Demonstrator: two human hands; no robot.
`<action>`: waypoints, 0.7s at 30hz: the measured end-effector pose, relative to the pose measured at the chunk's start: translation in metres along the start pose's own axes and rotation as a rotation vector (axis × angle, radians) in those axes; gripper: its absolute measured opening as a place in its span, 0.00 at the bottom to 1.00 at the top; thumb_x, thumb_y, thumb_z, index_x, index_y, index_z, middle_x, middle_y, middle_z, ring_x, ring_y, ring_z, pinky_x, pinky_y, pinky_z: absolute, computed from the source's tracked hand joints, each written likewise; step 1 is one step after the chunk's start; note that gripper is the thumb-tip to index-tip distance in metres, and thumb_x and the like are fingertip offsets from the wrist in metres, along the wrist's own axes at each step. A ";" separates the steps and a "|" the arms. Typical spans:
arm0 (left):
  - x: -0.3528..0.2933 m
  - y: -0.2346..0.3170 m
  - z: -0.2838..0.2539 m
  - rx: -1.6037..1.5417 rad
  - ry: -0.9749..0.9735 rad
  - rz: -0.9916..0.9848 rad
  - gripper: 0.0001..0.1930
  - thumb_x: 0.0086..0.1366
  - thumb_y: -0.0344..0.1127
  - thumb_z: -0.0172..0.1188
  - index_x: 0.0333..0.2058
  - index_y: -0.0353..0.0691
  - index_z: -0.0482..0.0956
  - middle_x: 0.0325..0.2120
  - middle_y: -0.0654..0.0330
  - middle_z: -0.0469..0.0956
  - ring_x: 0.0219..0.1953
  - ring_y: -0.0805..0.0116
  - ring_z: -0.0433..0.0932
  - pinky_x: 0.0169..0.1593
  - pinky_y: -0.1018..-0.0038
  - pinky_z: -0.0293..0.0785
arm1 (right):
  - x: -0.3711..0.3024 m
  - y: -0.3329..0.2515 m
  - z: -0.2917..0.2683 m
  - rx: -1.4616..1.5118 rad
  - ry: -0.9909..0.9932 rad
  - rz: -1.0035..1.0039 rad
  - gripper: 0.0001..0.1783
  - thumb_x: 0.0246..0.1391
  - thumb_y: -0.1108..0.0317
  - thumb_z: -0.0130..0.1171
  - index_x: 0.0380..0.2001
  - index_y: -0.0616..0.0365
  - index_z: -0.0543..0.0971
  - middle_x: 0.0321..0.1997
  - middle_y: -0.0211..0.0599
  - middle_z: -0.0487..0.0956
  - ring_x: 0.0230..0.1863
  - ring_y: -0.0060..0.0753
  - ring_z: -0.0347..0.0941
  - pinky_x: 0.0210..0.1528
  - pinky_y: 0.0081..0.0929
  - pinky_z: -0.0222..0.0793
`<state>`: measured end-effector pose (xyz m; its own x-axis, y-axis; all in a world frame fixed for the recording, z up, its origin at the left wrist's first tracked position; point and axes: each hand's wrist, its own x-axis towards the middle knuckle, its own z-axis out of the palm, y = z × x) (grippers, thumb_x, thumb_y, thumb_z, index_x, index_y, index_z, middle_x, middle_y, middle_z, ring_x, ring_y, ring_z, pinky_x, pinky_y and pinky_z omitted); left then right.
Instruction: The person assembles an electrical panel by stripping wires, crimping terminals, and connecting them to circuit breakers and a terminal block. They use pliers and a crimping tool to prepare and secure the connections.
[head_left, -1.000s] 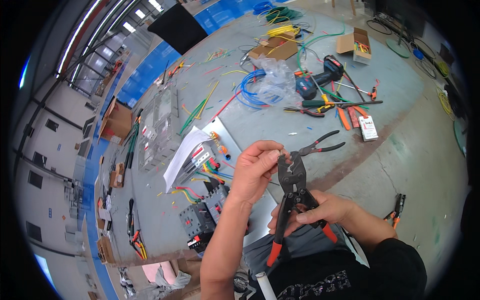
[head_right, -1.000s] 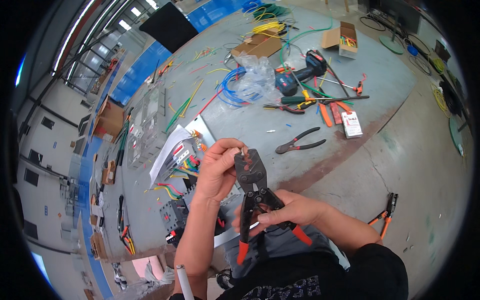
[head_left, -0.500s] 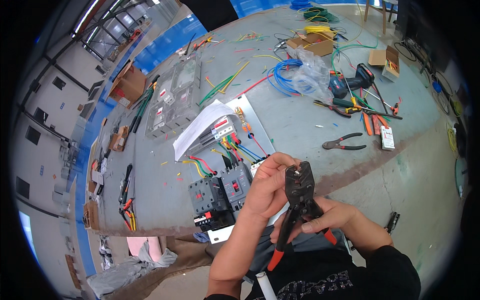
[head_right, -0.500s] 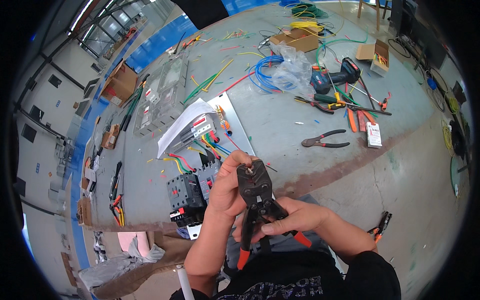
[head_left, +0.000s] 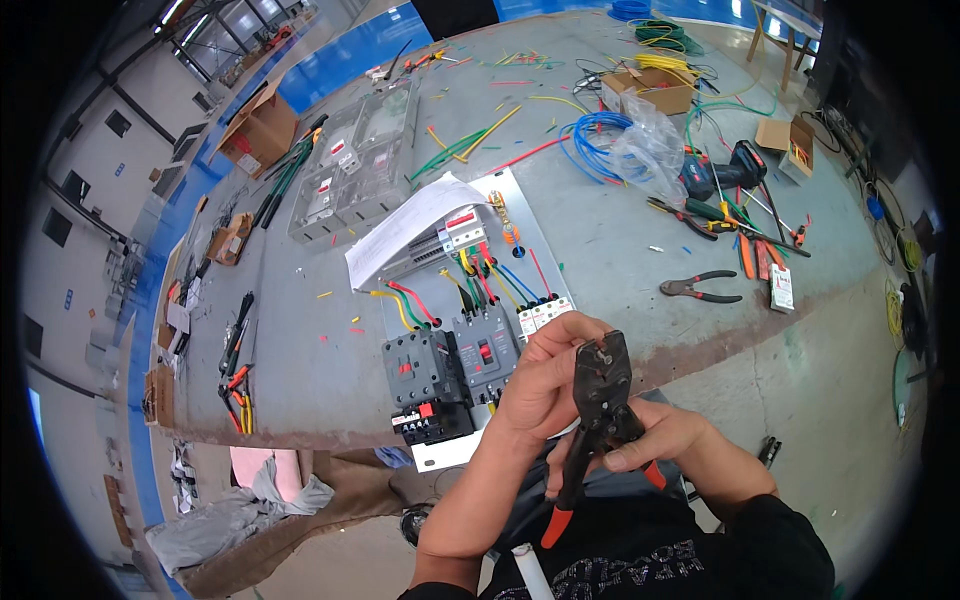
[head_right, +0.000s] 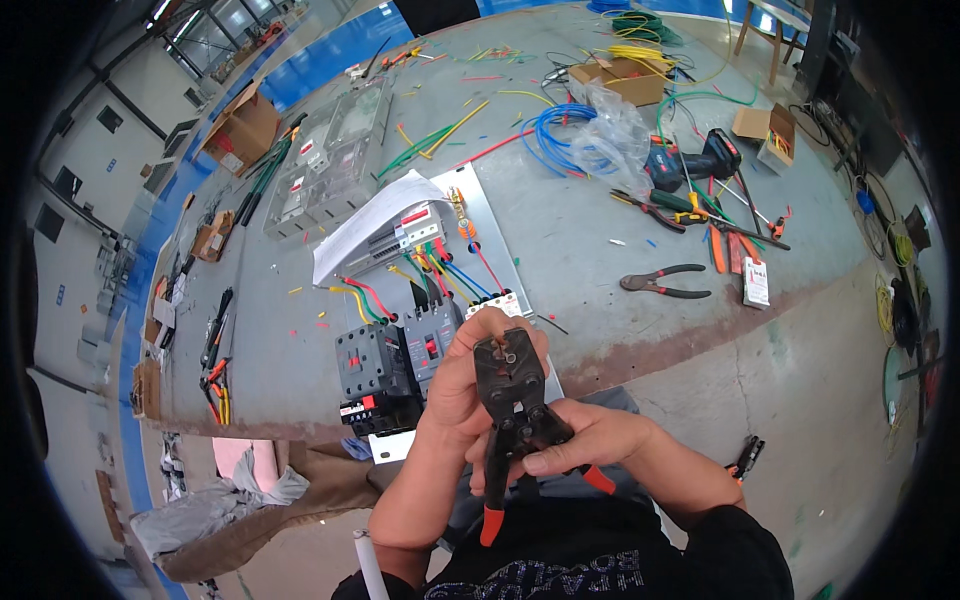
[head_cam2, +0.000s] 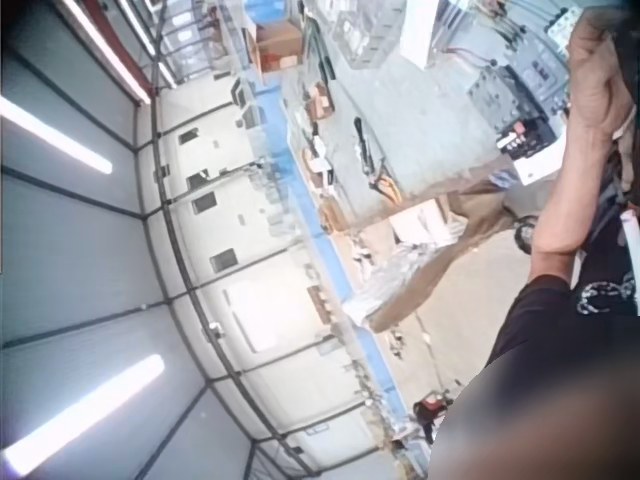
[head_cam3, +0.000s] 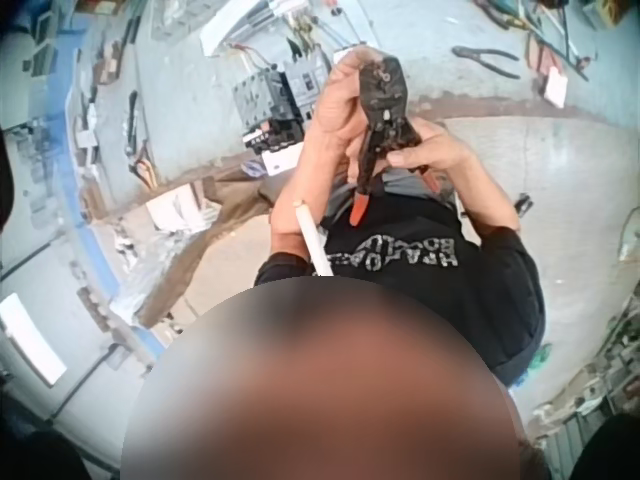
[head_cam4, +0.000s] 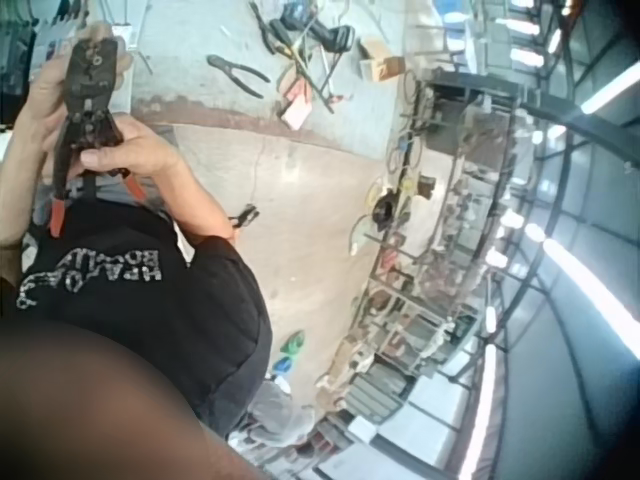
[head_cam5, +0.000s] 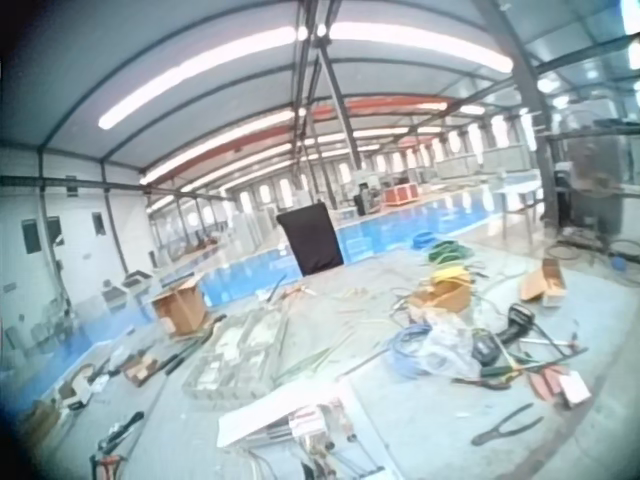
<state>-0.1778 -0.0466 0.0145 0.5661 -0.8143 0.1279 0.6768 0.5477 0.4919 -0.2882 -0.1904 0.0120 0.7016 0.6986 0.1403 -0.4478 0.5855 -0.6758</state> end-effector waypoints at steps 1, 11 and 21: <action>0.000 0.002 0.001 0.008 -0.015 -0.004 0.06 0.67 0.33 0.65 0.39 0.39 0.79 0.32 0.57 0.77 0.36 0.63 0.74 0.39 0.70 0.77 | 0.000 -0.001 0.000 -0.024 0.002 0.017 0.31 0.68 0.66 0.60 0.67 0.74 0.67 0.62 0.57 0.78 0.68 0.49 0.74 0.73 0.44 0.65; -0.007 0.015 -0.005 0.022 -0.057 -0.005 0.07 0.66 0.33 0.65 0.38 0.39 0.76 0.30 0.58 0.76 0.35 0.64 0.73 0.37 0.69 0.74 | 0.011 0.004 0.005 0.042 0.014 0.041 0.31 0.68 0.66 0.60 0.68 0.75 0.67 0.60 0.57 0.79 0.67 0.50 0.75 0.73 0.44 0.65; -0.011 0.014 -0.011 0.069 -0.068 0.057 0.07 0.67 0.30 0.65 0.41 0.39 0.77 0.33 0.54 0.78 0.37 0.62 0.76 0.37 0.70 0.77 | 0.015 0.010 0.009 0.026 0.064 0.019 0.26 0.68 0.65 0.61 0.62 0.72 0.72 0.60 0.54 0.78 0.67 0.51 0.74 0.71 0.45 0.67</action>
<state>-0.1691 -0.0273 0.0105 0.5677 -0.7949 0.2142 0.6090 0.5806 0.5404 -0.2868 -0.1706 0.0137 0.7265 0.6824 0.0809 -0.4747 0.5835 -0.6589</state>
